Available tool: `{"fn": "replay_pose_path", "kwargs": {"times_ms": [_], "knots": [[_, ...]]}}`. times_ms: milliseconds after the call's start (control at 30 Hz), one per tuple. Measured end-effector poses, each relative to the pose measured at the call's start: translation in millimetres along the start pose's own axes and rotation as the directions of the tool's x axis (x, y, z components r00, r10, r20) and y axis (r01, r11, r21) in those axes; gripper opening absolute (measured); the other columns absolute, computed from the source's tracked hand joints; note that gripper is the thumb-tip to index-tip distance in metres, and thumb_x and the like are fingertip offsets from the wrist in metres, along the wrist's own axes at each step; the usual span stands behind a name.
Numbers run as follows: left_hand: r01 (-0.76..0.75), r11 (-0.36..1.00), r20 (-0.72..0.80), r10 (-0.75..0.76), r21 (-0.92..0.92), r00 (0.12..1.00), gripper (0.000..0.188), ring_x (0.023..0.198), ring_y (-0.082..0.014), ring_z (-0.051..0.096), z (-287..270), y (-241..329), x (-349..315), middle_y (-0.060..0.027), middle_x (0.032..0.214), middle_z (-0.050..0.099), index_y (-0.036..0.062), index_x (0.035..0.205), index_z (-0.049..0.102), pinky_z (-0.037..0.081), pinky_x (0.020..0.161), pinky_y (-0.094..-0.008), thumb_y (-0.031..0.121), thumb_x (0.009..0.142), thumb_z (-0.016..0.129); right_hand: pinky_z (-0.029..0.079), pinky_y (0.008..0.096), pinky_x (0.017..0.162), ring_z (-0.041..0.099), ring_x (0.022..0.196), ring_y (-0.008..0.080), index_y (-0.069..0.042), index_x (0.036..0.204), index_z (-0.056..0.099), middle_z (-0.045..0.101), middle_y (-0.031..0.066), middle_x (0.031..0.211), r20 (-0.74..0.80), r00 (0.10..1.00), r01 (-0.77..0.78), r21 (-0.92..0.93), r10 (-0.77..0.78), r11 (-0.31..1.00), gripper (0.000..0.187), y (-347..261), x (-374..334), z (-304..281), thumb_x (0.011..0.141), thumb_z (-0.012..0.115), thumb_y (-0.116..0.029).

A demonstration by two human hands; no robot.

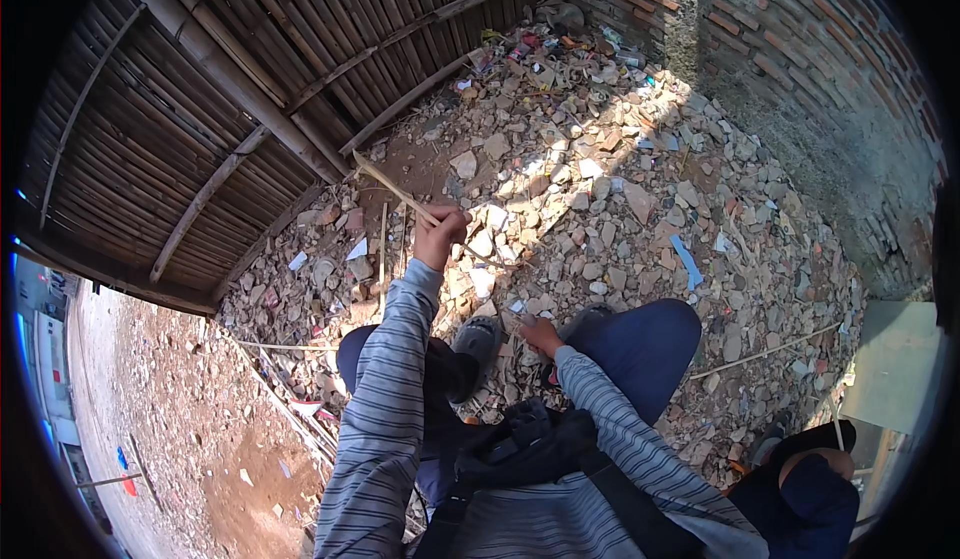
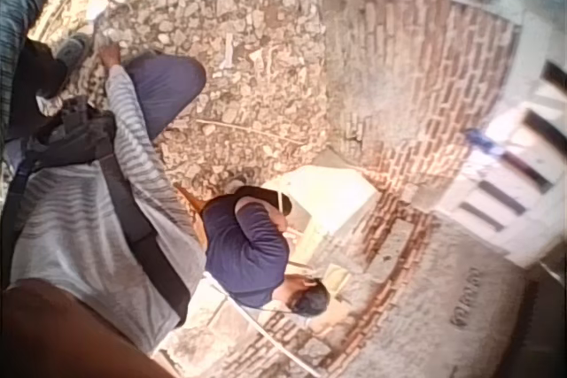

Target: The person sharpens the end of a bamboo stick with a large knife, whittling down the wood into a point.

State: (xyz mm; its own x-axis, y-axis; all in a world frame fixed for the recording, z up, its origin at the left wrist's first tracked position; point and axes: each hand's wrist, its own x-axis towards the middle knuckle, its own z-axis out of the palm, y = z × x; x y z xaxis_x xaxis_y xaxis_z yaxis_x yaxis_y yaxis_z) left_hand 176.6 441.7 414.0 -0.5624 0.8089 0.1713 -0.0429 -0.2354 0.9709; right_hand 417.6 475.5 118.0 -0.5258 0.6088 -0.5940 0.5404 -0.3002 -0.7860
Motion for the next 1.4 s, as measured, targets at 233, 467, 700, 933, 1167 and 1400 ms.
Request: {"fn": "replay_pose_path", "kwargs": {"times_ms": [233,467,700,933,1167,1400], "knots": [[-0.056,0.996,0.035,0.053,0.067,0.998,0.033,0.048,-0.0083,0.037,2,9,-4,-0.0001,0.051,0.044,0.0012,0.051,0.045,0.029,0.049,-0.0293,0.005,0.080,0.061,0.039,0.0339,0.040,0.052,0.040,0.0172,0.000,0.075,0.057,0.055,0.0062,0.056,0.058,0.998,-0.015,0.061,0.011,0.998,0.023,-5,-9,-4,0.081,0.067,-0.020],[0.037,0.997,0.013,-0.038,0.069,0.999,0.038,0.047,-0.0081,0.038,13,17,-2,0.0017,0.050,0.044,0.0030,0.051,0.052,0.029,0.048,-0.0277,0.011,0.083,0.071,0.038,0.0322,0.042,0.050,0.042,0.0150,-0.007,0.062,0.052,0.052,0.0037,0.055,0.220,0.966,-0.227,0.465,0.136,0.856,0.027,-7,-11,-4,0.080,0.068,-0.019],[0.057,0.995,0.100,-0.065,0.086,0.993,0.037,0.048,-0.0074,0.041,-4,11,-4,0.0008,0.051,0.048,0.0029,0.051,0.053,0.030,0.048,-0.0268,0.012,0.082,0.071,0.042,0.0377,0.047,0.052,0.048,0.0184,-0.005,0.065,0.050,0.054,0.0056,0.060,-0.182,0.973,0.172,0.153,-0.144,0.973,0.027,-51,-22,8,0.080,0.068,-0.018],[0.040,0.995,0.140,-0.052,0.089,0.989,0.037,0.049,-0.0068,0.043,4,15,-2,0.0004,0.050,0.049,0.0023,0.050,0.051,0.032,0.048,-0.0263,0.011,0.081,0.070,0.048,0.0401,0.058,0.066,0.065,0.0251,0.001,0.078,0.065,0.064,0.0132,0.070,-0.325,0.870,0.333,-0.164,-0.370,0.928,0.026,1,5,11,0.079,0.070,-0.024],[0.051,0.996,0.118,-0.059,0.070,0.991,0.033,0.049,-0.0075,0.042,-1,13,-5,-0.0002,0.053,0.051,0.0019,0.053,0.053,0.033,0.050,-0.0260,0.009,0.081,0.068,0.050,0.0420,0.063,0.067,0.070,0.0297,0.006,0.085,0.066,0.067,0.0173,0.074,-0.049,0.999,0.007,-0.068,-0.010,0.998,0.034,8,7,5,0.076,0.070,-0.027],[0.061,0.989,0.087,-0.073,0.136,0.994,0.033,0.050,-0.0091,0.042,0,18,-7,-0.0019,0.052,0.048,0.0019,0.051,0.046,0.042,0.059,-0.0270,0.005,0.081,0.057,0.052,0.0441,0.073,0.070,0.083,0.0354,0.004,0.094,0.068,0.070,0.0236,0.087,-0.231,0.914,0.336,-0.024,-0.333,0.941,0.040,-27,-2,20,0.077,0.070,-0.033]]}}
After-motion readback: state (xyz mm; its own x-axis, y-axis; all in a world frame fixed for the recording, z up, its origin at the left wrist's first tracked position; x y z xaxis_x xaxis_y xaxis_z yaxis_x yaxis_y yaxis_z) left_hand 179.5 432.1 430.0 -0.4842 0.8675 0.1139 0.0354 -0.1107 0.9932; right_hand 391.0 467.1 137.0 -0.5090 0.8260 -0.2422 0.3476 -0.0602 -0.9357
